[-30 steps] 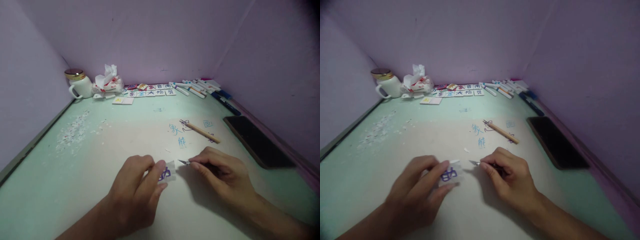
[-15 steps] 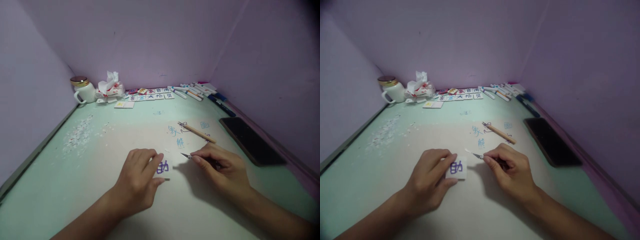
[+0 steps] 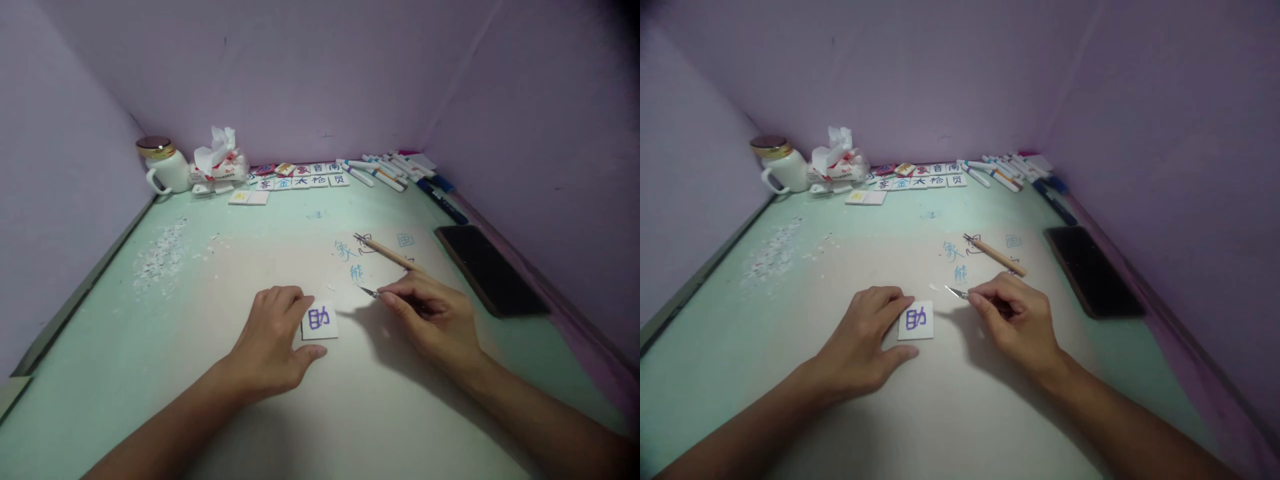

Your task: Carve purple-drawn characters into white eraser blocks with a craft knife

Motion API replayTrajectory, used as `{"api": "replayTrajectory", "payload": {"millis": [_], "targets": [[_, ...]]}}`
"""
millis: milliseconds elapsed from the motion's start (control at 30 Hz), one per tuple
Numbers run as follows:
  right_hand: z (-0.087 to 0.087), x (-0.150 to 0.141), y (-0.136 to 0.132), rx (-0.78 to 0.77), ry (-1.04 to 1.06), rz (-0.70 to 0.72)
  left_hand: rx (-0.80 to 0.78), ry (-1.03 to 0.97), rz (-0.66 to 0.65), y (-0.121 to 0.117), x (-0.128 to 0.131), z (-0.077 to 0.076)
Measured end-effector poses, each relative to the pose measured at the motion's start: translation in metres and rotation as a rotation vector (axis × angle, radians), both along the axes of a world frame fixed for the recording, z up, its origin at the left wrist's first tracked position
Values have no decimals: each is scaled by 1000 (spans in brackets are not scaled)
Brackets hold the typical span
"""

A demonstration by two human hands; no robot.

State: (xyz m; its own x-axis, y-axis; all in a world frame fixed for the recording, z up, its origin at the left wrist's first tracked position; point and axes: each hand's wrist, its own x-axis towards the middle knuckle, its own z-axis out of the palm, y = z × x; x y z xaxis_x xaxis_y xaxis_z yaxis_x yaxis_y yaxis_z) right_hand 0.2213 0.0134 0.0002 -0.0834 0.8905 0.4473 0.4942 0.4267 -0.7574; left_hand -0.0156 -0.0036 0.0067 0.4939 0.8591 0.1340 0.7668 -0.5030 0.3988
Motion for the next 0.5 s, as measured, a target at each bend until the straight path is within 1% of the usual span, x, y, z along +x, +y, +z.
{"api": "replayTrajectory", "payload": {"millis": [167,367,500], "targets": [[0,1,1,-26,2,-25,9,-5,3,2,-2,-3],[-1,3,2,-26,28,0,-6,-17,-14,4,-3,-3],[-2,4,3,-48,42,-13,-24,-37,-8,5,-4,-5]]}}
